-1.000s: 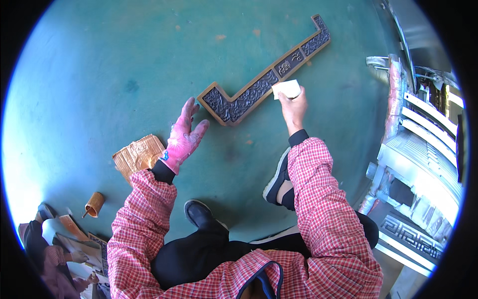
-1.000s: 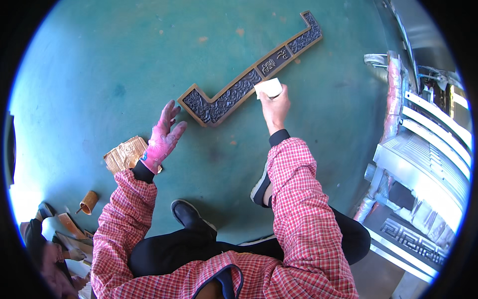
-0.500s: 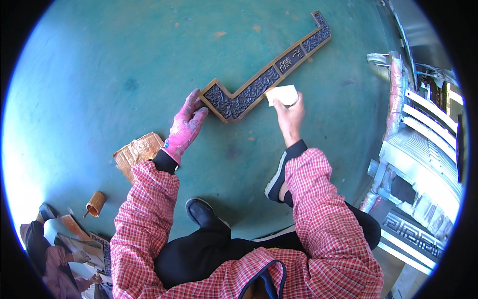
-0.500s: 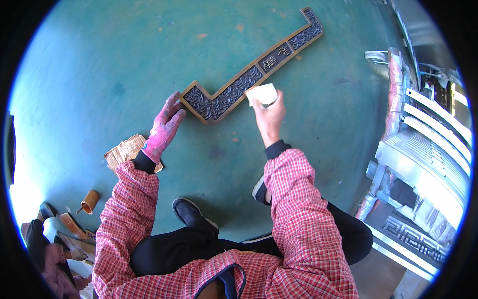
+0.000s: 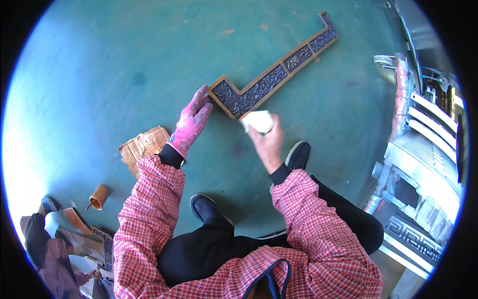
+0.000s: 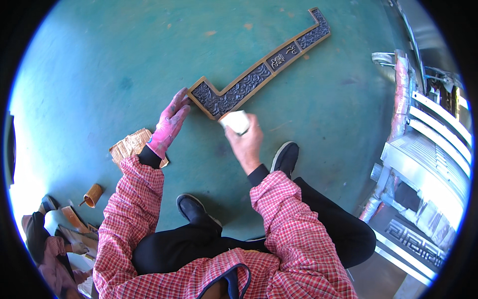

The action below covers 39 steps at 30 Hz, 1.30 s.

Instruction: The person sits on the floor and applies a brown finish to a dark, ornate metal bracket using a sponge. They repeatedly dip the sponge into a small container of finish and wipe it across the bracket's surface, occasionally repositioning the bracket to reach different areas.

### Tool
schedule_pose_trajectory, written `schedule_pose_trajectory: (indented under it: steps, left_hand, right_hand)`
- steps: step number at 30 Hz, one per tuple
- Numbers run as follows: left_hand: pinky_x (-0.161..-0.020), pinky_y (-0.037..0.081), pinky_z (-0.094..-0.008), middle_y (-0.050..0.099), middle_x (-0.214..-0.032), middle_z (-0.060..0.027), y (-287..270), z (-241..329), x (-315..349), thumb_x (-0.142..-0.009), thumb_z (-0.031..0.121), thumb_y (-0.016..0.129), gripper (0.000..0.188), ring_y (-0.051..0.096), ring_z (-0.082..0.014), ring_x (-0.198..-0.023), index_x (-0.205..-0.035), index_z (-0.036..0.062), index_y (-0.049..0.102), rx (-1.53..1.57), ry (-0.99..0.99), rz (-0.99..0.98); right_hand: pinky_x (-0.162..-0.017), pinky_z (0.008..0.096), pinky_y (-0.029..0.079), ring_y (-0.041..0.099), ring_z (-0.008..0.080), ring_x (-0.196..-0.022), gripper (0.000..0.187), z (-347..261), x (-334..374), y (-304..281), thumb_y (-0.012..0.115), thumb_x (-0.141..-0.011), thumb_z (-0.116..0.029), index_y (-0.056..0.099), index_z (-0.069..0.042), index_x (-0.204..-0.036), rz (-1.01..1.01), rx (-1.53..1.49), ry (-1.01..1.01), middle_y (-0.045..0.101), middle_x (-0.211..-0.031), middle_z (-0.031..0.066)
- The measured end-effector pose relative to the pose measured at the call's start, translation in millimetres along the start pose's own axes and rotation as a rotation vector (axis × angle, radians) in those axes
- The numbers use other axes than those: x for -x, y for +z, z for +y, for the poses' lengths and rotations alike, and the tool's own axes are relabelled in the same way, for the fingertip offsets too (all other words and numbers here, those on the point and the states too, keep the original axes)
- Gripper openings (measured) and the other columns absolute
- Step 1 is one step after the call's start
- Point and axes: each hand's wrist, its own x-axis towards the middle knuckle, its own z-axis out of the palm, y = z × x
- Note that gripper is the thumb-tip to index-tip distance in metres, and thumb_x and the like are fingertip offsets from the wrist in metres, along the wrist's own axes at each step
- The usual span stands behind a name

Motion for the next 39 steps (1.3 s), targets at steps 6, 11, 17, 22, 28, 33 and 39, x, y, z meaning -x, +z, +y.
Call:
schedule_pose_trajectory:
  steps: [6, 11, 17, 22, 28, 33, 39]
  left_hand:
    - [-0.105, 0.033, -0.0276, 0.039, -0.145, -0.0142, -1, -5, -3, -0.098, 0.005, 0.05, 0.06, 0.039, -0.0175, -0.129, -0.152, 0.0074, 0.025, 0.005, 0.007, -0.021]
    - [-0.108, 0.032, -0.0306, 0.044, -0.143, -0.0124, -1, -8, -1, -0.099, 0.007, 0.049, 0.058, 0.042, -0.0197, -0.13, -0.152, 0.0056, 0.026, 0.015, 0.009, -0.013]
    - [-0.108, 0.032, -0.0307, 0.044, -0.144, -0.0136, -4, -11, -3, -0.099, 0.007, 0.049, 0.057, 0.042, -0.0205, -0.132, -0.151, 0.0061, 0.027, 0.047, 0.025, -0.022]
    - [-0.108, 0.033, -0.0313, 0.046, -0.142, -0.0127, -3, -9, 0, -0.099, 0.008, 0.048, 0.056, 0.043, -0.02, -0.131, -0.151, 0.0067, 0.028, 0.019, 0.019, -0.003]
    - [-0.108, 0.034, -0.0326, 0.048, -0.141, -0.0128, -5, -11, 5, -0.1, 0.01, 0.047, 0.054, 0.044, -0.0205, -0.132, -0.151, 0.0071, 0.029, -0.003, 0.039, 0.003]
    - [-0.11, 0.032, -0.0342, 0.047, -0.142, -0.0143, -7, -8, 10, -0.101, 0.016, 0.048, 0.054, 0.042, -0.0218, -0.134, -0.15, 0.0067, 0.029, -0.029, 0.035, 0.022]
    - [-0.11, 0.032, -0.0347, 0.047, -0.142, -0.0143, -8, -10, 21, -0.101, 0.019, 0.049, 0.054, 0.043, -0.0221, -0.133, -0.15, 0.0061, 0.029, 0.039, 0.02, 0.057]
  right_hand:
    - [-0.075, 0.0389, 0.052, 0.068, 0.0295, -0.082, 0.043, 16, -29, -4, 0.079, -0.071, -0.014, 0.054, -0.001, -0.104, 0.065, 0.055, 0.003, 0.068, -0.092, 0.0164]
    - [-0.075, 0.0394, 0.052, 0.067, 0.0304, -0.083, 0.048, 7, 12, 0, 0.081, -0.068, -0.015, 0.055, -0.003, -0.106, -0.087, 0.067, -0.04, 0.066, -0.09, 0.0163]
    - [-0.073, 0.0382, 0.052, 0.068, 0.0285, -0.081, 0.043, 13, -26, -2, 0.08, -0.072, -0.012, 0.054, -0.001, -0.105, 0.127, 0.025, 0.01, 0.067, -0.09, 0.0154]
    - [-0.077, 0.042, 0.05, 0.063, 0.0338, -0.088, 0.042, -6, 16, 13, 0.079, -0.069, -0.012, 0.055, -0.004, -0.102, -0.029, 0.087, -0.072, 0.063, -0.092, 0.0144]
    - [-0.074, 0.0442, 0.049, 0.059, 0.0347, -0.085, 0.038, -9, 6, 22, 0.078, -0.067, -0.008, 0.054, -0.005, -0.097, 0.039, 0.239, -0.291, 0.061, -0.089, 0.0127]
    - [-0.075, 0.0441, 0.048, 0.059, 0.0351, -0.087, 0.039, -8, 6, 11, 0.077, -0.068, -0.008, 0.053, -0.005, -0.098, 0.055, 0.193, -0.229, 0.06, -0.09, 0.0129]
    - [-0.075, 0.0442, 0.048, 0.058, 0.0339, -0.09, 0.037, -10, 4, 4, 0.076, -0.066, -0.007, 0.053, -0.005, -0.096, 0.008, 0.312, -0.144, 0.061, -0.091, 0.0124]
